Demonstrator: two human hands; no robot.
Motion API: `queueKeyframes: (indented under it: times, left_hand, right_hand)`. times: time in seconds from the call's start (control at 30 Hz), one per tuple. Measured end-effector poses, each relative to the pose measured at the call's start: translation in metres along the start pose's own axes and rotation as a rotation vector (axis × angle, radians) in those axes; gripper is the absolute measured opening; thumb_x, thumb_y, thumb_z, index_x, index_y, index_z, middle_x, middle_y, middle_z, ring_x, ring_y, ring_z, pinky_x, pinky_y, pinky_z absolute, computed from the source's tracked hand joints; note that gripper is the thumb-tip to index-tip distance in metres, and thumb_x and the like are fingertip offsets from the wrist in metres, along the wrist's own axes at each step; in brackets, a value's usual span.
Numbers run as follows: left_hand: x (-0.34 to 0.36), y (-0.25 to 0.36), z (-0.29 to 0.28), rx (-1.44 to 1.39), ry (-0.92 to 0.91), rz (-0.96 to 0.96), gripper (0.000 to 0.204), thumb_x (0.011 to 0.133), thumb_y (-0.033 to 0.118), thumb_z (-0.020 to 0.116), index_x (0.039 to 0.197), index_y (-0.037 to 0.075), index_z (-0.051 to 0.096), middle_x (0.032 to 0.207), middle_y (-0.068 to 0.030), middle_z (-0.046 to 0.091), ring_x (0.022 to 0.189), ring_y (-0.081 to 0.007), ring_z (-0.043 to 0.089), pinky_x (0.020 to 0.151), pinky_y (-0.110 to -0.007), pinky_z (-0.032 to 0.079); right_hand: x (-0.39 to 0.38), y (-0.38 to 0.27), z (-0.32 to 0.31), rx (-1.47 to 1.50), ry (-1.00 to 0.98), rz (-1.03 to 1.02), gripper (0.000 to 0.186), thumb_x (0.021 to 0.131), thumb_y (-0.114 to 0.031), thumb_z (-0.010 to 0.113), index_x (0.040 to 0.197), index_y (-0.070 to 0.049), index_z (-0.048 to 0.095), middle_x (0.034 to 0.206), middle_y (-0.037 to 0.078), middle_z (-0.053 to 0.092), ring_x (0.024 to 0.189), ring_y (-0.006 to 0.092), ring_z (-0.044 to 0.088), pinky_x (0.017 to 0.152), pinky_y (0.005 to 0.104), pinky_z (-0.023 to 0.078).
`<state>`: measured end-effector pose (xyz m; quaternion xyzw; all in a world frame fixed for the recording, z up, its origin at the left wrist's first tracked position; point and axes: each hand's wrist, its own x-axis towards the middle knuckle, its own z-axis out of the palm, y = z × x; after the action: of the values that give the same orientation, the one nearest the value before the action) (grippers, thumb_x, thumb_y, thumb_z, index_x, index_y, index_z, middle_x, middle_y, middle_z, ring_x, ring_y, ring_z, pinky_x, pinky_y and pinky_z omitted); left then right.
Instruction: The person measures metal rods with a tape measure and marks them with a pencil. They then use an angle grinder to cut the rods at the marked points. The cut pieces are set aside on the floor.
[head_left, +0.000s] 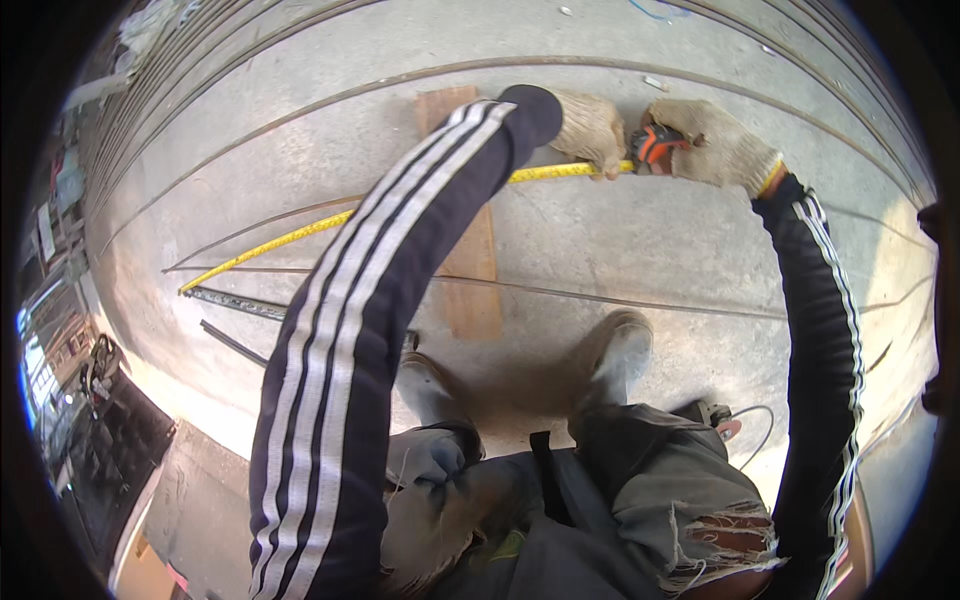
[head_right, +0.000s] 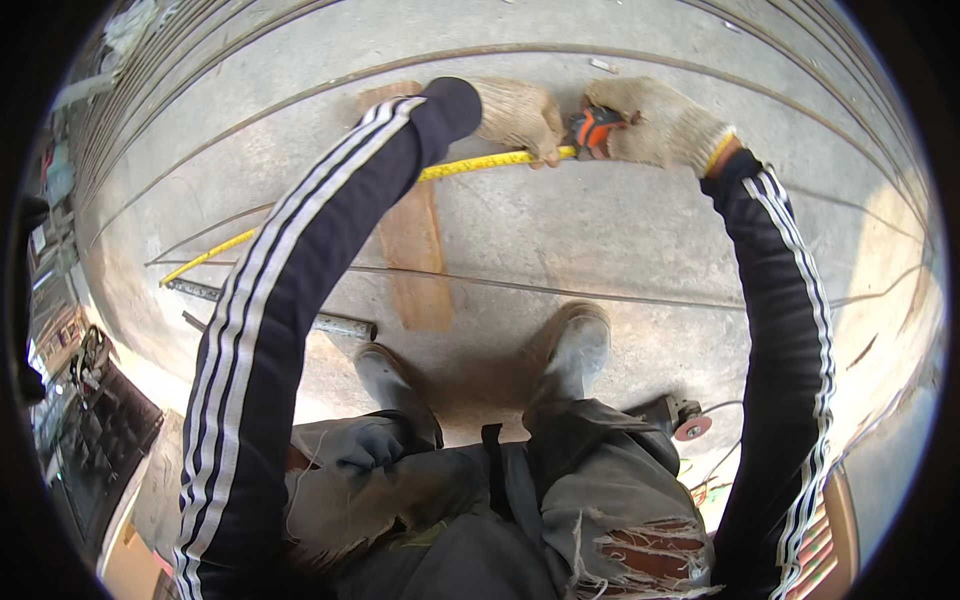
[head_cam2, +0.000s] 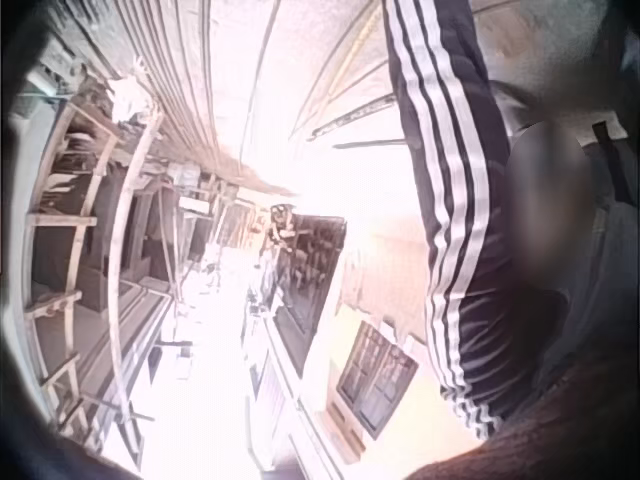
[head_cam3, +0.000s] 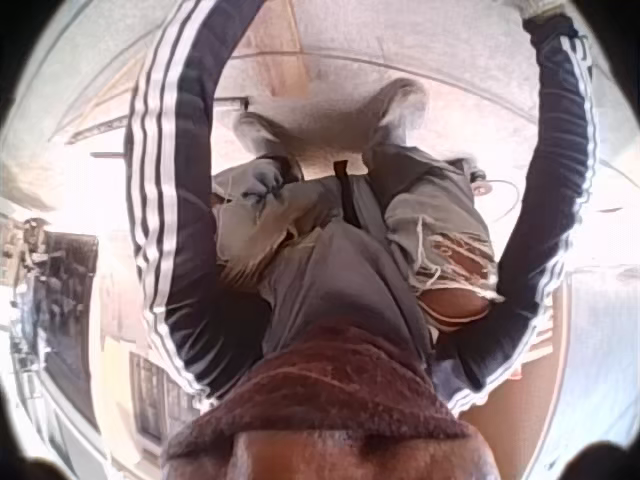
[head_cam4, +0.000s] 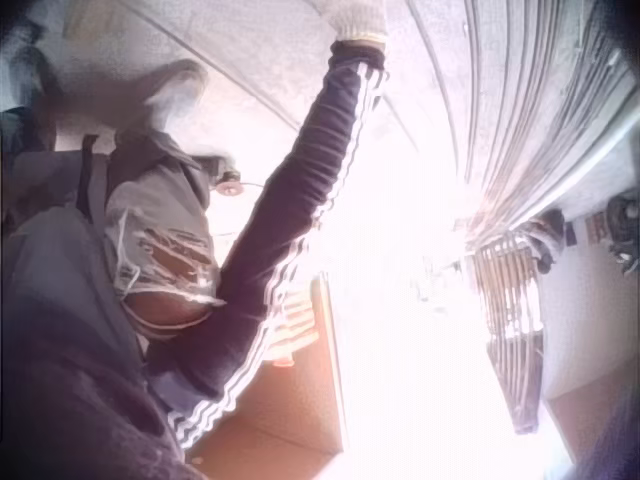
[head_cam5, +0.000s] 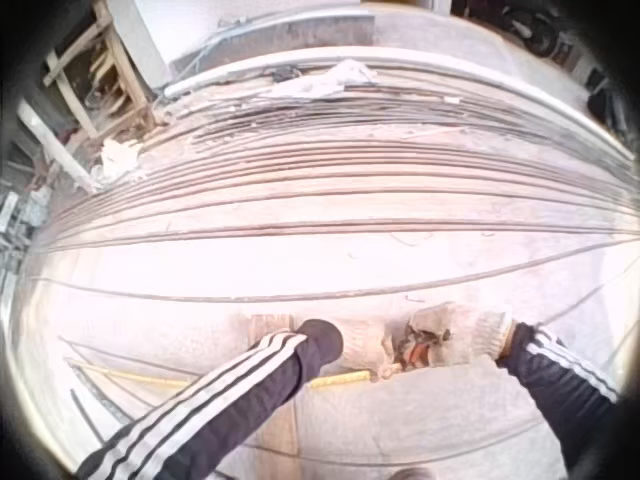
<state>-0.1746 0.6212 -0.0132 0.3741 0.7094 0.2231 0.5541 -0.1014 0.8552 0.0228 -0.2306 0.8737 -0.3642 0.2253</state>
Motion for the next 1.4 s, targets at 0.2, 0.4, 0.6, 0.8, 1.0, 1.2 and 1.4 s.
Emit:
queueKeyframes:
  times: [0.2,0.4,0.6,0.8,1.0,1.2,1.4]
  left_hand:
    - [0.01,0.001,0.005,0.082,-0.022,0.004,0.039,0.085,0.037,0.074,0.11,0.01,0.082,0.104,-0.0097,0.081,0.096,-0.03,0.075,0.086,-0.044,0.056]
    - [0.013,0.004,0.015,0.276,0.166,0.005,0.038,0.085,0.036,0.072,0.11,0.009,0.082,0.105,-0.0119,0.081,0.097,-0.0327,0.075,0.086,-0.046,0.056]
    - [-0.004,0.004,0.023,0.289,0.352,0.007,0.038,0.085,0.035,0.071,0.11,0.009,0.081,0.106,-0.0142,0.08,0.099,-0.0355,0.075,0.085,-0.047,0.056]
    - [-0.072,-0.018,0.028,-0.084,0.497,0.01,0.037,0.085,0.037,0.072,0.106,0.007,0.081,0.094,-0.0189,0.077,0.088,-0.0368,0.074,0.077,-0.05,0.054]
    - [-0.167,-0.047,0.04,-0.163,0.585,-0.05,0.038,0.092,0.045,0.074,0.105,0.01,0.083,0.087,-0.0156,0.077,0.082,-0.0312,0.074,0.073,-0.044,0.053]
    - [-0.187,-0.059,0.059,-0.103,0.667,-0.102,0.038,0.096,0.048,0.072,0.101,0.012,0.082,0.086,-0.014,0.076,0.081,-0.0304,0.074,0.074,-0.044,0.054]
    - [-0.187,-0.063,0.061,0.008,0.694,-0.059,0.032,0.094,0.043,0.074,0.094,0.011,0.081,0.083,-0.012,0.076,0.079,-0.0306,0.074,0.073,-0.045,0.055]
  right_hand:
    - [-0.01,-0.025,0.002,-0.029,0.003,0.14,0.04,0.077,-0.002,0.082,0.113,0.001,0.067,0.096,0.017,0.072,0.085,0.0335,0.073,0.077,0.0388,0.058]
    - [-0.019,-0.02,0.011,0.072,0.125,0.03,0.043,0.078,-0.001,0.082,0.118,0.001,0.066,0.1,0.019,0.071,0.088,0.0366,0.072,0.078,0.0395,0.057]
    - [-0.019,-0.029,0.009,0.094,0.16,0.037,0.041,0.079,0.003,0.082,0.116,0.0,0.066,0.1,0.013,0.071,0.089,0.0278,0.071,0.082,0.0361,0.055]
    - [-0.024,-0.029,0.005,0.131,0.166,0.091,0.038,0.084,-0.005,0.081,0.119,-0.002,0.065,0.101,0.011,0.071,0.092,0.0244,0.07,0.084,0.0357,0.055]
    - [-0.03,-0.04,0.006,0.138,0.195,0.126,0.034,0.088,-0.01,0.081,0.117,-0.003,0.065,0.1,0.008,0.069,0.09,0.0201,0.066,0.083,0.0338,0.054]
    - [-0.023,-0.051,0.024,0.119,0.201,0.123,0.038,0.084,-0.004,0.085,0.116,-0.003,0.065,0.098,0.008,0.071,0.089,0.0202,0.068,0.083,0.0325,0.055]
    - [-0.023,-0.039,0.044,0.246,0.212,0.162,0.04,0.083,-0.005,0.087,0.117,-0.003,0.065,0.099,0.008,0.071,0.09,0.0207,0.069,0.083,0.0329,0.055]
